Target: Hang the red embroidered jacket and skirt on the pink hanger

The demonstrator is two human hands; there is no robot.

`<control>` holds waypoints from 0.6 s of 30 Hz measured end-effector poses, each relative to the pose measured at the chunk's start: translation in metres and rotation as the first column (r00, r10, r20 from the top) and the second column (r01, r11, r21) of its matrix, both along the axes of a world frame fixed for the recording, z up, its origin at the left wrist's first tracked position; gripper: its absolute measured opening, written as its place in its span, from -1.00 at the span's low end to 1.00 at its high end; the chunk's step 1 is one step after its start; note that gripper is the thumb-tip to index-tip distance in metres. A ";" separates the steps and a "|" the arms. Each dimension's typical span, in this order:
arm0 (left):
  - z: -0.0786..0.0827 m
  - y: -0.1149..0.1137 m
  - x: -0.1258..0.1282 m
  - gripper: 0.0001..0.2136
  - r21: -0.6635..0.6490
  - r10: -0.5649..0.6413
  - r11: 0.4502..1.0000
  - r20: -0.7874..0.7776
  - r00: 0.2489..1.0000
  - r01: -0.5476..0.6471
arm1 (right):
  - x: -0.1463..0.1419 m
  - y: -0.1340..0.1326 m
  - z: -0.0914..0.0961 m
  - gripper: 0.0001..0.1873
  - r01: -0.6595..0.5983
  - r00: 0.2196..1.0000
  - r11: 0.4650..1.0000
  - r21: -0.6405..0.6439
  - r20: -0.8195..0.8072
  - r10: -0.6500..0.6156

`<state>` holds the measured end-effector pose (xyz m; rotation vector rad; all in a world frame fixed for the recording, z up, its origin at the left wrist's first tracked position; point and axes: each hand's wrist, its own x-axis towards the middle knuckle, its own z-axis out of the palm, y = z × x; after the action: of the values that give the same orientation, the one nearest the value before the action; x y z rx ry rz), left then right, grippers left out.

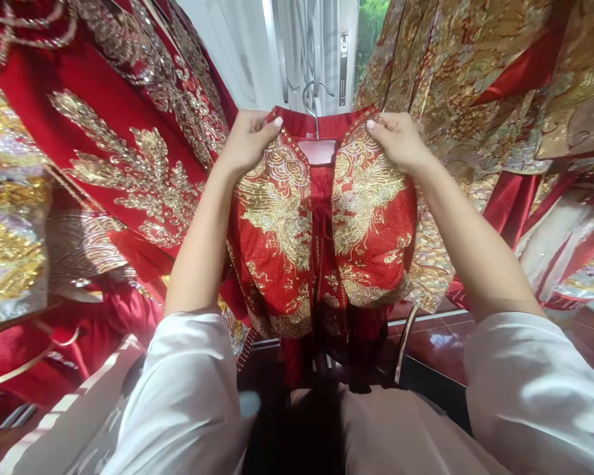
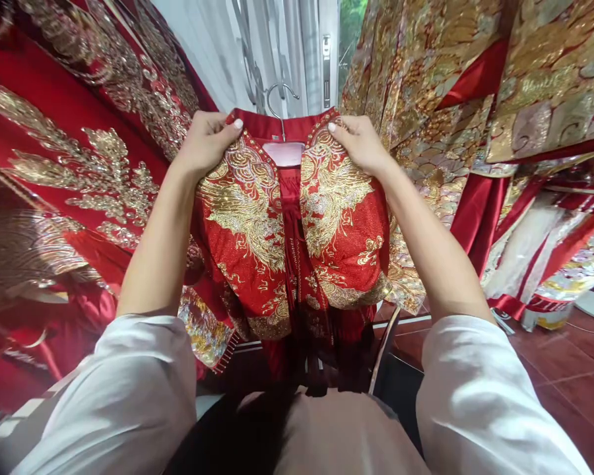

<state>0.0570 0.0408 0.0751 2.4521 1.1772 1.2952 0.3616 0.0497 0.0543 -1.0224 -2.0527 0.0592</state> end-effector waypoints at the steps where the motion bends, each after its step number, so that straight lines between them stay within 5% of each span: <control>1: 0.001 0.001 0.000 -0.62 -0.014 -0.006 1.000 -0.018 1.000 0.006 | 0.006 -0.001 0.003 -0.26 -0.021 0.999 0.999 -0.036 -0.028 0.020; 7: -0.025 -0.001 -0.036 -0.51 -0.292 -0.212 0.941 -0.115 0.970 0.171 | 0.047 -0.003 -0.007 -0.25 -0.177 0.982 0.959 -0.220 0.025 0.187; 11: -0.043 -0.002 -0.056 -0.44 -0.335 -0.180 0.929 -0.045 0.983 0.155 | 0.069 -0.004 -0.032 -0.29 -0.151 0.988 0.939 -0.309 -0.008 0.156; 18: -0.050 -0.013 -0.058 -0.34 -0.410 -0.100 0.911 -0.092 0.991 0.054 | 0.079 -0.006 -0.066 -0.24 -0.044 0.992 0.977 -0.210 -0.122 0.018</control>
<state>-0.0006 0.0279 0.0250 2.2556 1.2158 0.7989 0.4407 0.0437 -0.0121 -1.0884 -1.9834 0.3547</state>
